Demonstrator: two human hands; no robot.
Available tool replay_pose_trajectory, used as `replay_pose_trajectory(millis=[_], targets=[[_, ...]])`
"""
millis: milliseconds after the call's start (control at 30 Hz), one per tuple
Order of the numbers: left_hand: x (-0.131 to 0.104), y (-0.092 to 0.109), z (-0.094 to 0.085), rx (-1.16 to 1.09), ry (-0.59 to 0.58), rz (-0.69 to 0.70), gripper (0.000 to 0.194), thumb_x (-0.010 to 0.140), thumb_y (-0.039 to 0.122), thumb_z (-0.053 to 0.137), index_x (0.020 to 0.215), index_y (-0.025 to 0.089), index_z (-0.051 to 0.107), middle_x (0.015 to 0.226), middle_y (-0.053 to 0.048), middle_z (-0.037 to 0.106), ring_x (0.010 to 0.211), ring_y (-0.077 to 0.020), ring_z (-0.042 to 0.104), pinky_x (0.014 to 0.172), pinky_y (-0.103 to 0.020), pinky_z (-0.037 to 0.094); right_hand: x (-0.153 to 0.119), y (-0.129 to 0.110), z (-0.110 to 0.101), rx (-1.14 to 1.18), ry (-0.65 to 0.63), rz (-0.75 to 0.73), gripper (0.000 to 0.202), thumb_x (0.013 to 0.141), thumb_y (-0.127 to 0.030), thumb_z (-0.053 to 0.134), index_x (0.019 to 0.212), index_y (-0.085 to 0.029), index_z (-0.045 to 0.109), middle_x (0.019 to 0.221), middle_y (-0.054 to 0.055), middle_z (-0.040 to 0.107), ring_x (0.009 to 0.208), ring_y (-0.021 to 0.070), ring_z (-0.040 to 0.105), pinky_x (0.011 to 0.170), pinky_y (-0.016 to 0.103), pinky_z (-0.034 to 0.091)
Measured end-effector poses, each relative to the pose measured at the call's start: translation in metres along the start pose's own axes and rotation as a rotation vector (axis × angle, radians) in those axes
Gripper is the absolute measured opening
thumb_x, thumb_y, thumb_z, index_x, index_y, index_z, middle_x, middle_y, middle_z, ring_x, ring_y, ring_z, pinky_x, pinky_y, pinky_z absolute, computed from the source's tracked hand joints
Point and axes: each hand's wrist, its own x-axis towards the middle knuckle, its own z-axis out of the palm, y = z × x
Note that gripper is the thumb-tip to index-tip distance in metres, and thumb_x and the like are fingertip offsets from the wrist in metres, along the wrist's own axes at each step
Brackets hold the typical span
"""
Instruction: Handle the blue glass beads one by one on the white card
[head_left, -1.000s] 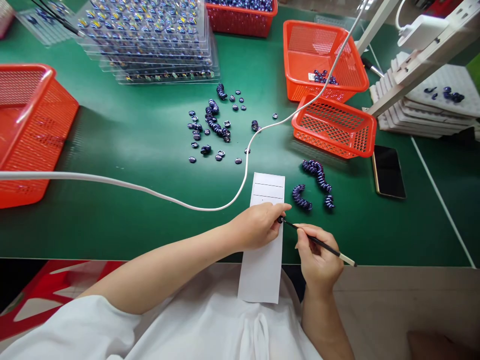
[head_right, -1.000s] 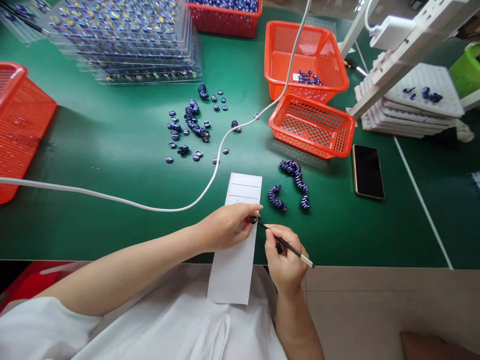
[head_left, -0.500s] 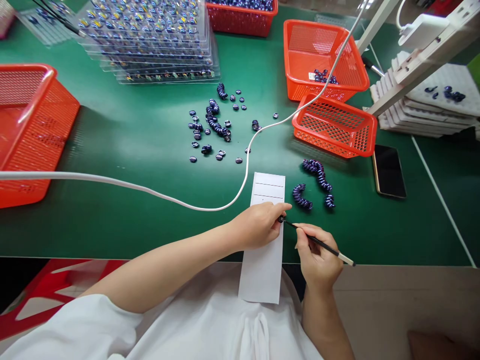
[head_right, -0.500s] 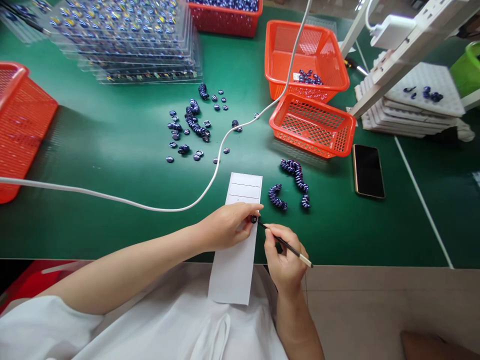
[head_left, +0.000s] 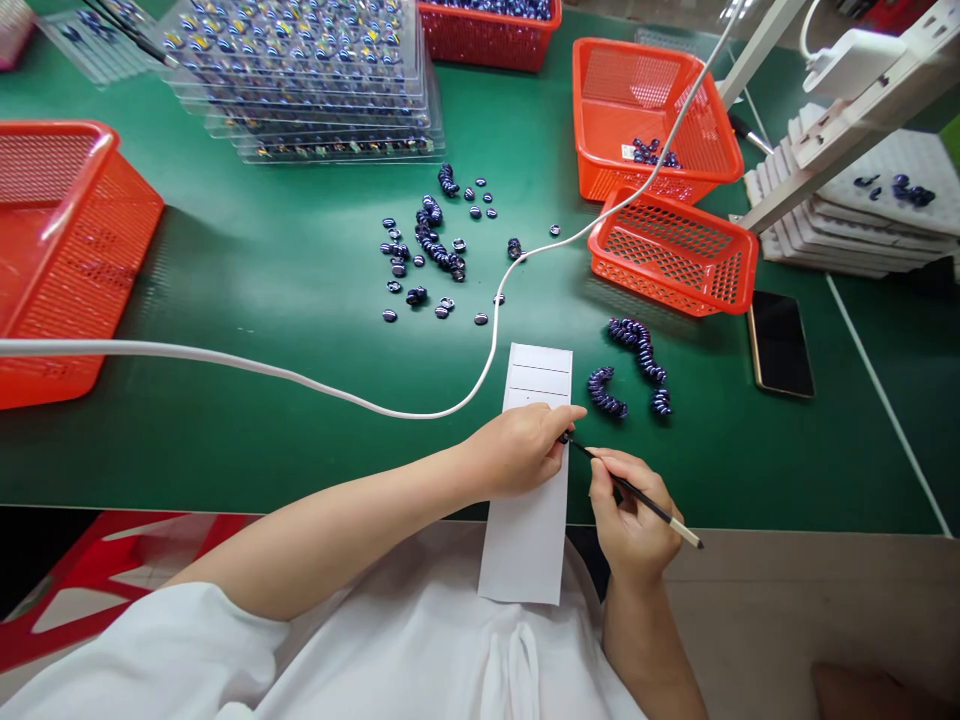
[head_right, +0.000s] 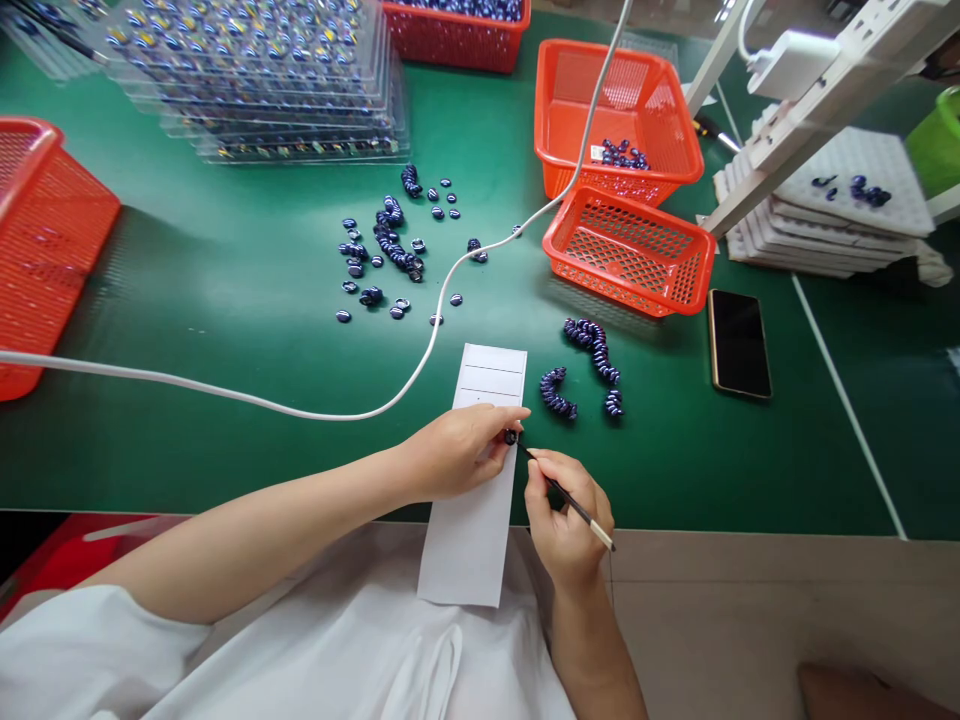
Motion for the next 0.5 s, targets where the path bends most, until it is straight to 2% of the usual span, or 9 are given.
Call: replay_pose_trajectory(millis=[367,500], targets=[[-0.0003,0.0014,-0.0013,0.015,-0.032,-0.012,0.043,0.086,0.007,0.047,0.129,0.011,0.047,0.098,-0.010,0.071,0.083,-0.0193,0.069,0.072,-0.032,0.059,0.0008,-0.0012,0.0005,-0.058,0.000,-0.054,0.023,0.082,-0.010,0.071,0.099,-0.024,0.066,0.091,0.003,0.077,0.079,0.0184,0.075,0.068,0.032,0.063],[-0.0008,0.0007,0.0002,0.016,-0.019,-0.004,0.043,0.086,0.007,0.047,0.129,0.011,0.047,0.098,-0.009,0.071,0.083,-0.0188,0.069,0.073,-0.032,0.059,0.0011,0.0000,0.0005,-0.080,-0.023,-0.114,0.025,0.082,-0.009,0.071,0.100,-0.024,0.064,0.092,0.003,0.077,0.080,0.0179,0.076,0.069,0.031,0.063]])
